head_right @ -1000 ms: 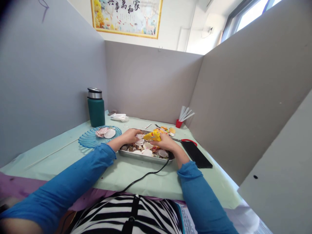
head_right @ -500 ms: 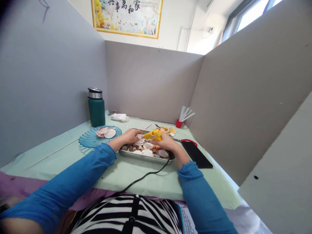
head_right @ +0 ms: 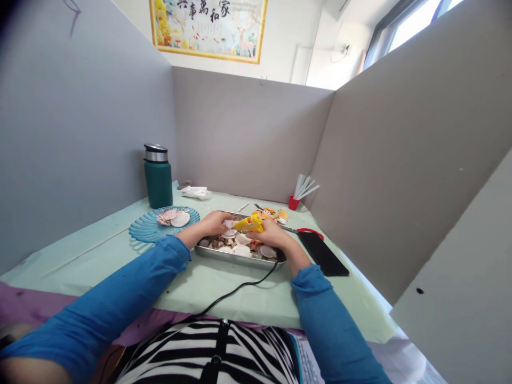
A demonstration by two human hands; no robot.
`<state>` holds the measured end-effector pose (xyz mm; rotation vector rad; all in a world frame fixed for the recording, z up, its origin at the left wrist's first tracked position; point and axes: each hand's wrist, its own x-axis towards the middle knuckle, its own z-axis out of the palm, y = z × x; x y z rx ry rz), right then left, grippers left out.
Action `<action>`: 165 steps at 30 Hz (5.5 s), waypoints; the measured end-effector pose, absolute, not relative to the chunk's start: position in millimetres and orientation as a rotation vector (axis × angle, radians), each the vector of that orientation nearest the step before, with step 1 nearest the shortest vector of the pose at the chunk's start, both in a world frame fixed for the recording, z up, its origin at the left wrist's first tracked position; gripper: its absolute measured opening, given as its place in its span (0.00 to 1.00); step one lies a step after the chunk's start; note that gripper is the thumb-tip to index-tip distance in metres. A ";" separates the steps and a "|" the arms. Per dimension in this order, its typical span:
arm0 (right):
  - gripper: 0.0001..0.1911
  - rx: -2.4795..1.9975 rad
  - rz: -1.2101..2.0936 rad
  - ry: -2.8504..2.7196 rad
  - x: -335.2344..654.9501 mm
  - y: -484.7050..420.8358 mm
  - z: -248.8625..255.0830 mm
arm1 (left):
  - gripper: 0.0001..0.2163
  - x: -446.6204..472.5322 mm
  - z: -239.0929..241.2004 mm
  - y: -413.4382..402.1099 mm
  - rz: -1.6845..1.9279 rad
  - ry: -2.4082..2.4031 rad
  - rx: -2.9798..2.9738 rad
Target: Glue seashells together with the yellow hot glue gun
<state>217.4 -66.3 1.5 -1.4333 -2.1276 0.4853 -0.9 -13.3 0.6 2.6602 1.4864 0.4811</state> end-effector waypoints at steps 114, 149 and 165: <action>0.18 -1.432 0.422 -2.132 218.1 -67.9 3.7 | 0.22 -0.9 1.5 -13.9 0.473 1.466 2.676; 0.18 -1.403 0.445 -2.123 218.4 -66.9 2.8 | 0.21 -0.9 1.0 -13.9 0.474 1.471 2.671; 0.18 -1.419 0.449 -2.123 218.4 -66.9 2.3 | 0.21 -0.5 1.2 -14.3 0.465 1.480 2.673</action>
